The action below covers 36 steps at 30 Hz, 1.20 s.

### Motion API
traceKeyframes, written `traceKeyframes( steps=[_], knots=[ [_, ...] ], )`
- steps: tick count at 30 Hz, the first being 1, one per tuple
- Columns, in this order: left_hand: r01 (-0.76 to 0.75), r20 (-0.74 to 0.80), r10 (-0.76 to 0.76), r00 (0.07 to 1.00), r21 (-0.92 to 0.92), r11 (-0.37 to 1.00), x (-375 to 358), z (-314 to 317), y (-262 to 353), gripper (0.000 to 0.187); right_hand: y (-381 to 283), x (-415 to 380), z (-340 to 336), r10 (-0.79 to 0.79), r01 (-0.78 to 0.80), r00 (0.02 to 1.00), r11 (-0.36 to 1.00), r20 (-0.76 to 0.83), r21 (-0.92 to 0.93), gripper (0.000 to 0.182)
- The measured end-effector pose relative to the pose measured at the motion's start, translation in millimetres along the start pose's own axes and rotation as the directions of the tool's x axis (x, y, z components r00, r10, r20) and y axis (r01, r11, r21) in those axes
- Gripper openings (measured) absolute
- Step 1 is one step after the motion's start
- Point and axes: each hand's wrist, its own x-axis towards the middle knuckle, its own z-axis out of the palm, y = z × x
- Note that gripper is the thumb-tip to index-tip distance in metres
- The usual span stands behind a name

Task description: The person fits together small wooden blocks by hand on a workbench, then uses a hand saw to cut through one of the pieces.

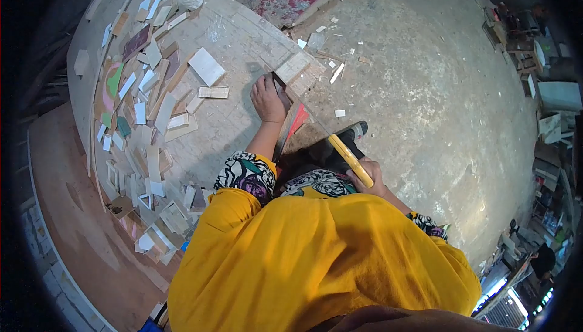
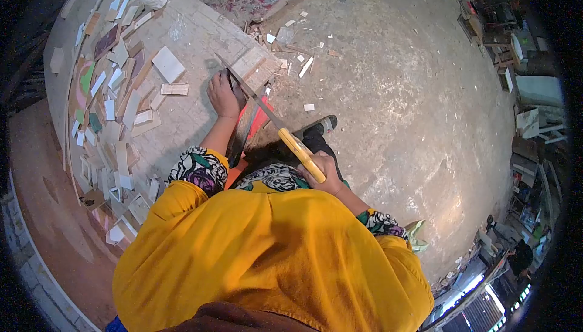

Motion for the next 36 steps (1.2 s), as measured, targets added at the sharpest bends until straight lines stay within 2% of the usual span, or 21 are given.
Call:
traceKeyframes(
  steps=[4,7,10,14,16,17,19,20,22,23,25,26,27,28,29,30,31,32,34,36],
  knots=[
    [-0.011,0.024,0.01,1.0,0.016,1.0,4,-4,0,0.047,-2,11,8,-0.039,0.039,0.999,0.999,0.026,-0.002,0.009],
    [-0.016,0.031,0.015,0.999,0.006,1.0,2,-6,2,0.047,-9,29,12,0.072,-0.073,0.997,0.997,0.021,0.027,0.013],
    [-0.025,0.004,0.025,1.0,-0.005,1.0,1,-4,0,0.048,-6,17,9,-0.027,0.027,0.999,0.999,-0.022,0.019,0.013],
    [-0.025,-0.012,0.024,1.0,-0.059,0.998,3,-7,2,0.049,-5,16,12,-0.002,0.003,0.999,1.0,-0.038,0.031,0.014],
    [-0.034,0.022,0.036,0.999,-0.058,0.998,3,-5,-2,0.048,-6,40,26,-0.035,0.031,0.999,0.995,-0.04,-0.096,0.011],
    [-0.035,0.048,0.038,0.998,-0.059,0.998,3,-3,-4,0.048,-5,55,32,-0.034,0.03,0.999,0.995,-0.043,-0.097,0.011],
    [-0.015,0.031,0.016,0.999,-0.038,0.999,3,-1,-4,0.048,-2,79,44,0.031,-0.029,0.999,0.997,-0.033,0.065,0.011],
    [-0.001,0.011,0.001,1.0,-0.019,1.0,6,0,-6,0.047,0,79,47,0.026,-0.023,0.999,0.997,-0.037,0.068,0.011],
    [-0.007,0.012,0.008,1.0,-0.021,1.0,6,-4,-3,0.047,8,70,47,-0.142,0.137,0.987,0.988,-0.074,-0.073,0.012],
    [-0.012,0.016,0.012,1.0,-0.02,1.0,6,-6,-1,0.048,8,60,42,-0.14,0.134,0.987,0.988,-0.08,-0.074,0.012],
    [-0.026,0.012,0.026,1.0,0.018,0.999,2,4,-8,0.048,5,33,30,-0.058,0.045,0.996,0.984,-0.07,-0.175,0.014],
    [-0.031,-0.002,0.031,1.0,0.054,0.998,4,7,-11,0.047,3,28,24,-0.067,0.052,0.994,0.984,-0.082,-0.172,0.014],
    [-0.05,-0.017,0.049,0.999,-0.036,0.998,5,0,-7,0.044,-1,25,19,-0.061,0.054,0.996,0.991,-0.059,-0.124,0.015],
    [-0.064,-0.014,0.064,0.998,-0.035,0.997,7,-4,-4,0.044,-4,23,18,-0.049,0.046,0.998,0.996,-0.038,-0.074,0.017],
    [-0.056,0.005,0.057,0.998,-0.064,0.996,7,-8,-1,0.043,0,34,24,-0.014,0.012,1.0,0.997,-0.025,-0.07,0.017],
    [-0.049,0.027,0.052,0.998,-0.093,0.994,7,-10,0,0.043,-12,59,34,-0.037,0.03,0.991,0.998,-0.132,-0.055,0.013],
    [-0.069,0.034,0.073,0.997,-0.095,0.993,8,-9,1,0.043,-7,78,42,0.093,-0.094,0.994,0.996,-0.056,-0.008,0.013],
    [-0.066,0.007,0.066,0.998,-0.083,0.994,8,-7,0,0.043,0,91,51,0.098,-0.099,0.992,0.995,-0.074,-0.002,0.013],
    [-0.082,-0.018,0.081,0.997,-0.067,0.994,9,-3,-4,0.043,7,109,67,-0.028,0.025,0.997,0.998,-0.067,-0.05,0.015],
    [-0.069,0.0,0.069,0.998,-0.069,0.995,7,0,-7,0.043,10,90,60,-0.045,0.038,0.997,0.994,-0.07,-0.1,0.014]
  ],
)
